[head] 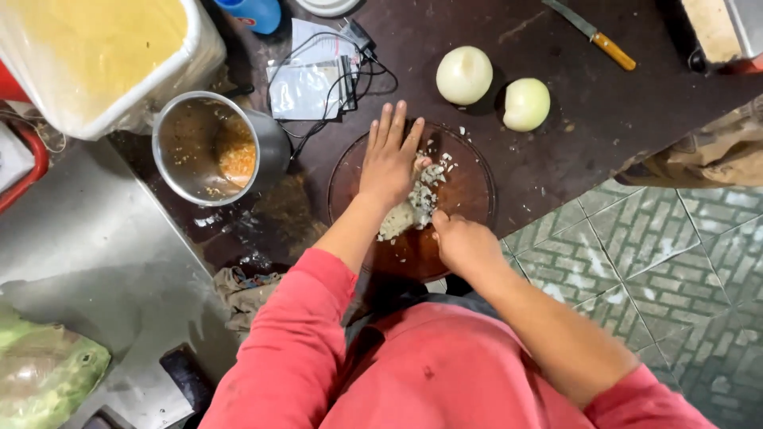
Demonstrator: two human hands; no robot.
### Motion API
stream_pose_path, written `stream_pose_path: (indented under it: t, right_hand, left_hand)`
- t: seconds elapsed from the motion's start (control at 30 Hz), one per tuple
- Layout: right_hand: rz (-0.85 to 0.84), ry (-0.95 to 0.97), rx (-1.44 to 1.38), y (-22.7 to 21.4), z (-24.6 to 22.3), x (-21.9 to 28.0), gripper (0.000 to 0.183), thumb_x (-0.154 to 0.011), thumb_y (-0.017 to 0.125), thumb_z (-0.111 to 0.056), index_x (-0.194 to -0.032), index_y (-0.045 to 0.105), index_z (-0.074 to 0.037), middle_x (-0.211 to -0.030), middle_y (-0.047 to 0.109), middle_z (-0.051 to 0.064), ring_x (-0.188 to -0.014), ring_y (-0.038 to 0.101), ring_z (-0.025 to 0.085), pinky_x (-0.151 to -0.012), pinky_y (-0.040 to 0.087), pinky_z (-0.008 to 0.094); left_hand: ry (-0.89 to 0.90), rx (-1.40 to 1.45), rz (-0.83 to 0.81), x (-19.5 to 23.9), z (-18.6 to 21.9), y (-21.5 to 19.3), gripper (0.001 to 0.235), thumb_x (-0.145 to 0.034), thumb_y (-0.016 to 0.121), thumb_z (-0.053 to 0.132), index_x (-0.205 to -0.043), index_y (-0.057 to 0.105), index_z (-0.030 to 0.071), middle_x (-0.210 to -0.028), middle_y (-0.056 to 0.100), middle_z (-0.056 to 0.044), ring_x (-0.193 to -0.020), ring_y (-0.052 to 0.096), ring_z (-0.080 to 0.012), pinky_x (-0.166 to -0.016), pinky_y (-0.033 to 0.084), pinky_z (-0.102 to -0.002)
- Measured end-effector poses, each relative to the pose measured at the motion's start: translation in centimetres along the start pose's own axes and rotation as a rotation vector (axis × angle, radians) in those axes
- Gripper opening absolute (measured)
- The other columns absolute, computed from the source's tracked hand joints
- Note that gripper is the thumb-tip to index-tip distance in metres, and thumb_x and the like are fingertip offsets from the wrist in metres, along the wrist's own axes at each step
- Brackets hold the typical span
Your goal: Chopping white onions into small pieces on a wooden cutting board using a kitchen knife.
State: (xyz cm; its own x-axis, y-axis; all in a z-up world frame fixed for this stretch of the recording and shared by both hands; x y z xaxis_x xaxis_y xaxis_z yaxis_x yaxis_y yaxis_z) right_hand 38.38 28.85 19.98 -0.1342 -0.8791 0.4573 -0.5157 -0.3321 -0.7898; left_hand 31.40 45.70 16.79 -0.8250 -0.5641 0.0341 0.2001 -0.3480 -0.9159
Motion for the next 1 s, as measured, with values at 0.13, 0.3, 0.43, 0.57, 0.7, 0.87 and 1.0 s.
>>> stream_pose_path:
  t: [0.13, 0.3, 0.43, 0.57, 0.7, 0.87, 1.0]
  right_hand:
    - [0.007, 0.032, -0.009, 2.3, 0.6, -0.1, 0.017, -0.096, 0.059, -0.023, -0.101, 0.057, -0.007, -0.086, 0.069, 0.022, -0.077, 0.072, 0.041, -0.066, 0.057, 0.053]
    - [0.037, 0.012, -0.080, -0.1, -0.4, 0.1, 0.023, -0.096, 0.060, -0.027, -0.098, 0.056, -0.005, -0.084, 0.069, 0.022, -0.076, 0.071, 0.042, -0.066, 0.056, 0.053]
    - [-0.008, 0.053, -0.077, 2.1, -0.1, 0.6, 0.018, -0.095, 0.058, -0.024, -0.099, 0.058, -0.006, -0.086, 0.068, 0.021, -0.077, 0.071, 0.041, -0.065, 0.057, 0.053]
    - [0.006, 0.034, -0.122, 1.5, -0.2, 0.5, 0.021, -0.097, 0.059, -0.028, -0.100, 0.059, -0.007, -0.088, 0.069, 0.021, -0.081, 0.072, 0.042, -0.069, 0.056, 0.054]
    - [-0.055, 0.093, -0.040, -0.6, 1.0, 0.7, 0.018, -0.097, 0.057, -0.026, -0.103, 0.059, -0.009, -0.090, 0.069, 0.019, -0.081, 0.073, 0.040, -0.067, 0.058, 0.053]
    - [-0.023, 0.021, -0.030, -1.0, 1.6, 0.4, 0.022, -0.093, 0.060, -0.028, -0.104, 0.058, -0.009, -0.089, 0.069, 0.018, -0.079, 0.072, 0.040, -0.065, 0.057, 0.053]
    - [-0.037, 0.047, 0.068, -1.5, 2.9, 0.2, 0.013, -0.095, 0.057, -0.021, -0.104, 0.058, -0.011, -0.089, 0.069, 0.015, -0.081, 0.073, 0.036, -0.065, 0.058, 0.051]
  left_hand:
    - [0.014, 0.023, 0.027, 0.4, -0.5, 0.5, 0.071, -0.094, 0.067, 0.045, -0.155, 0.047, 0.014, -0.169, 0.023, -0.016, -0.157, 0.018, -0.0389, -0.127, 0.019, -0.056]
    - [0.025, 0.009, 0.014, -0.2, -0.4, 0.2, 0.069, -0.092, 0.068, 0.045, -0.153, 0.050, 0.018, -0.169, 0.025, -0.012, -0.158, 0.019, -0.0378, -0.127, 0.020, -0.056]
    - [0.020, 0.016, 0.040, 1.1, -0.7, 1.1, 0.067, -0.097, 0.066, 0.044, -0.154, 0.048, 0.013, -0.168, 0.023, -0.017, -0.156, 0.018, -0.0417, -0.125, 0.020, -0.058]
    - [0.039, -0.004, 0.006, 0.6, -0.3, 0.5, 0.066, -0.096, 0.064, 0.046, -0.153, 0.049, 0.016, -0.168, 0.025, -0.016, -0.156, 0.021, -0.0407, -0.126, 0.020, -0.058]
    - [0.015, 0.048, 0.146, 0.1, 0.2, 1.0, 0.064, -0.103, 0.062, 0.044, -0.157, 0.046, 0.012, -0.170, 0.024, -0.019, -0.158, 0.018, -0.0443, -0.128, 0.019, -0.059]
    - [-0.071, 0.008, 0.028, -0.7, 0.7, 1.3, 0.070, -0.095, 0.062, 0.050, -0.153, 0.047, 0.015, -0.168, 0.023, -0.019, -0.156, 0.018, -0.0436, -0.124, 0.018, -0.061]
    - [-0.035, -0.001, 0.150, -1.1, 0.9, 1.8, 0.068, -0.101, 0.062, 0.048, -0.157, 0.045, 0.013, -0.170, 0.021, -0.019, -0.157, 0.016, -0.0446, -0.126, 0.017, -0.062]
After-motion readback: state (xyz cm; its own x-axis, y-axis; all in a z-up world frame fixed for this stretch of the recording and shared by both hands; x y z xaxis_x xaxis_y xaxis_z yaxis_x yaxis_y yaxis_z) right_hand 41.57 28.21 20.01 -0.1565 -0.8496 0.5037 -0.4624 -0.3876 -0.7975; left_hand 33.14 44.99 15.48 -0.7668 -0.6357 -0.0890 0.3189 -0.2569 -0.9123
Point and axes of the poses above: each hand's wrist, its own x-axis away from the middle knuckle, its own y-axis out of the palm, z = x × y, the point moved 4 cm from there along -x, towards the middle knuckle
